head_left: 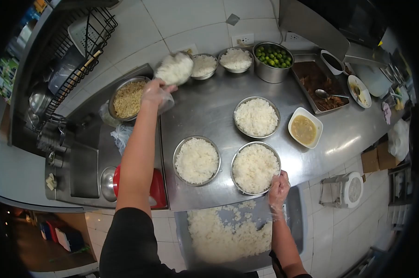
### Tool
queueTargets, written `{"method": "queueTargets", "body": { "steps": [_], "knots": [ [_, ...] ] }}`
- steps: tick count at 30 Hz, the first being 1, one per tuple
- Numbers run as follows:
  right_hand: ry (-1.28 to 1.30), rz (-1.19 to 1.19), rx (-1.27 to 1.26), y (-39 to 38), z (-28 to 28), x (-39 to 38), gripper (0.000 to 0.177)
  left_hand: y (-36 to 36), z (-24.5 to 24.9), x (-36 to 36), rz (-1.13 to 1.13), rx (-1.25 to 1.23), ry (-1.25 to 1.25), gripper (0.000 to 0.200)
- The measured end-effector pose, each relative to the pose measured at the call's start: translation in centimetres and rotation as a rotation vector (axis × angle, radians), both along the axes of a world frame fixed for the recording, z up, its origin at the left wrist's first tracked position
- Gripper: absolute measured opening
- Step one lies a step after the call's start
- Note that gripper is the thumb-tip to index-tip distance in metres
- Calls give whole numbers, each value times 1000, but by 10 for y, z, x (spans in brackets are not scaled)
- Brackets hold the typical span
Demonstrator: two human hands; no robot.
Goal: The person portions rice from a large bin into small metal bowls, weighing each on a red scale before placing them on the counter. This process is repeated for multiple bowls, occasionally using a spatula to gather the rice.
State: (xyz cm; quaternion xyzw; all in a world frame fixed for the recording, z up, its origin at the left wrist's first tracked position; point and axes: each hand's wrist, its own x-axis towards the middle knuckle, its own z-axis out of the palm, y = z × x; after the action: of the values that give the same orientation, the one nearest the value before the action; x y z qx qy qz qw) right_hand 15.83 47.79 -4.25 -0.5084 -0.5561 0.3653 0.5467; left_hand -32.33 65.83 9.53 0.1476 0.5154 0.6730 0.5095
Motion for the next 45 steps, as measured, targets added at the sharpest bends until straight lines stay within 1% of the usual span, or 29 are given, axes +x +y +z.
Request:
{"method": "queueTargets", "body": {
  "steps": [3,5,8,10,11,12,14,17,19,20,21,22,23,24,25,27,28,30,31,33,34,36,37,39,40,42,43,44,45],
  "knots": [
    [-7,2,13,-2,-2,-1,20,35,14,-16,441,-40,-201,34],
    [3,-9,28,1,1,-2,20,46,-1,-30,533,-28,-214,34],
    [-68,20,31,2,9,5,19,52,-31,-48,450,-20,-114,34],
    [9,93,-190,9,14,8,20,48,-48,-56,211,-63,195,35],
    [6,98,-185,12,21,5,20,42,-53,-61,90,-95,348,35],
    [-3,106,-247,14,43,-3,21,34,-52,-60,-21,-115,505,36],
    [21,93,-356,19,62,-20,24,8,-14,-14,135,-93,217,33],
    [57,94,-318,44,83,-50,26,-33,-1,26,166,-30,166,29],
    [-172,133,-147,80,100,-78,27,-71,4,59,117,120,172,26],
    [-69,148,-233,106,108,-101,29,-96,13,81,142,111,306,23],
    [269,191,-326,115,149,-138,30,-121,17,102,163,104,441,20],
    [381,292,-192,139,143,-160,34,-142,10,116,201,58,656,19],
    [374,280,-146,164,148,-188,35,-162,2,129,239,11,870,17],
    [345,347,-41,196,137,-208,33,-184,-4,143,290,59,944,14],
    [172,256,-65,222,140,-230,30,-204,-9,156,343,111,1017,12],
    [306,178,-100,273,128,-277,17,-234,-19,172,366,127,1030,15],
    [302,174,-93,281,125,-292,17,-245,-25,177,365,135,1025,15],
    [645,200,-236,293,121,-309,16,-259,-36,183,396,67,1017,19],
    [644,195,-230,300,116,-308,16,-264,-41,184,393,74,1014,19],
    [481,480,-418,307,104,-303,28,-275,-48,184,379,-56,979,25],
    [477,479,-420,309,99,-301,28,-277,-52,182,379,-58,976,25],
    [311,567,-304,310,85,-293,30,-282,-61,176,322,-202,940,26],
    [310,564,-309,299,94,-285,30,-285,-67,172,317,-205,938,26],
    [39,539,-208,261,130,-261,34,-287,-79,167,130,-238,289,22],
    [40,534,-213,253,127,-249,34,-287,-78,167,124,-242,289,22],
    [-578,35,475,238,122,-214,17,-284,-73,169,104,-189,144,15],
    [-801,-55,499,222,126,-185,23,-280,-72,168,91,-189,146,15],
    [-1027,-145,517,205,136,-154,31,-275,-71,166,102,-176,45,15],
    [-1123,-147,145,198,149,-131,24,-270,-70,163,115,-163,-55,14]
  ]
}}
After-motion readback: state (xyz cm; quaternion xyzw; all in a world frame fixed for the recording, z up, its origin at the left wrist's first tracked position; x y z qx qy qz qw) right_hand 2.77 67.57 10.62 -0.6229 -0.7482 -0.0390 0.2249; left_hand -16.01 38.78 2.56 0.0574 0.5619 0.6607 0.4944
